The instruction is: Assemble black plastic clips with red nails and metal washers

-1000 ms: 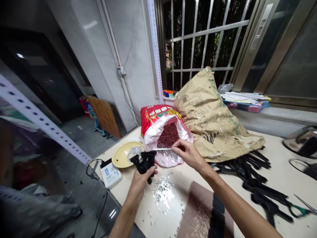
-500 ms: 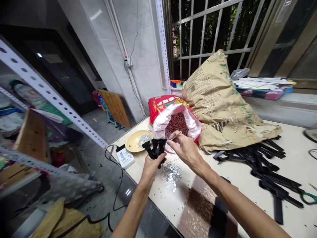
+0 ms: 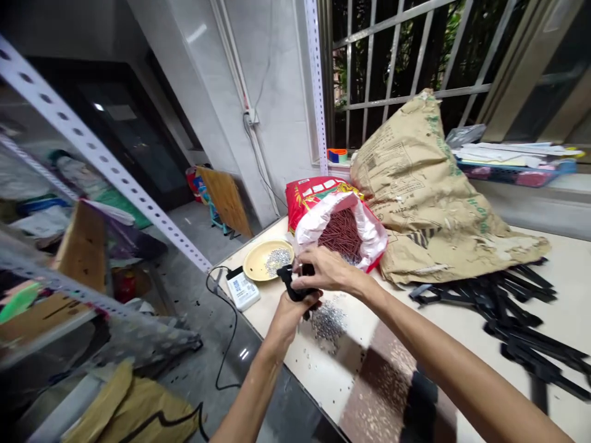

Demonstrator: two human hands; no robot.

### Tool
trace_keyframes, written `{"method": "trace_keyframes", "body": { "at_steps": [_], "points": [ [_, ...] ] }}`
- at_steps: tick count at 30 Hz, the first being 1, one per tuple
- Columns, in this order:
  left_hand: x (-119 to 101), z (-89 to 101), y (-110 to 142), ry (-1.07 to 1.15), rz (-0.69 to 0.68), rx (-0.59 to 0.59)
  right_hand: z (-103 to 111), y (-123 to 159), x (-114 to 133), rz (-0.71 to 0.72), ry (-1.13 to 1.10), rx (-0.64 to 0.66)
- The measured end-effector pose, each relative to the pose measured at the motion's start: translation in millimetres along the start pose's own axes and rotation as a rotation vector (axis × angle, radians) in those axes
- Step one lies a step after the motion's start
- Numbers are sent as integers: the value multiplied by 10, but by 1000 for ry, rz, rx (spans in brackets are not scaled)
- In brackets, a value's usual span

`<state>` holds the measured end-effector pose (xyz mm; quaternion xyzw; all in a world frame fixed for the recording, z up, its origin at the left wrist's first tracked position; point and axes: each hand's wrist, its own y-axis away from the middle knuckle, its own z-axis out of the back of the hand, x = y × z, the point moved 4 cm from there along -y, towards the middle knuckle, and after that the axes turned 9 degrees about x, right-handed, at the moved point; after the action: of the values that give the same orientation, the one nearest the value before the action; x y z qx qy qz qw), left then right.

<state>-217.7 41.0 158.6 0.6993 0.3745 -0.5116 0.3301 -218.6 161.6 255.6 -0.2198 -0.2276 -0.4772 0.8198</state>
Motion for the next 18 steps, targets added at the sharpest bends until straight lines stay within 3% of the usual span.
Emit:
{"method": "trace_keyframes", "body": {
  "at_steps": [3, 6, 10, 13, 16, 18],
  "points": [
    [-35, 30, -2, 9, -25, -27, 189, 84, -151, 19, -243, -197],
    [-56, 133, 3, -16, -44, -110, 234, 180, -494, -174, -178, -329],
    [-126, 318, -83, 34, -92, -204, 3, 183, -1026, -577, 195, -222],
    [-360, 553, -170, 129, -200, -368, -238, 64, -1253, -680, 260, -132],
    [-714, 776, -215, 77, -376, -502, -430, -80, -1384, -777, 272, -53],
    [-880, 826, -240, 16, -460, -524, -520, -172, -1468, -834, 271, -10]
  ]
}}
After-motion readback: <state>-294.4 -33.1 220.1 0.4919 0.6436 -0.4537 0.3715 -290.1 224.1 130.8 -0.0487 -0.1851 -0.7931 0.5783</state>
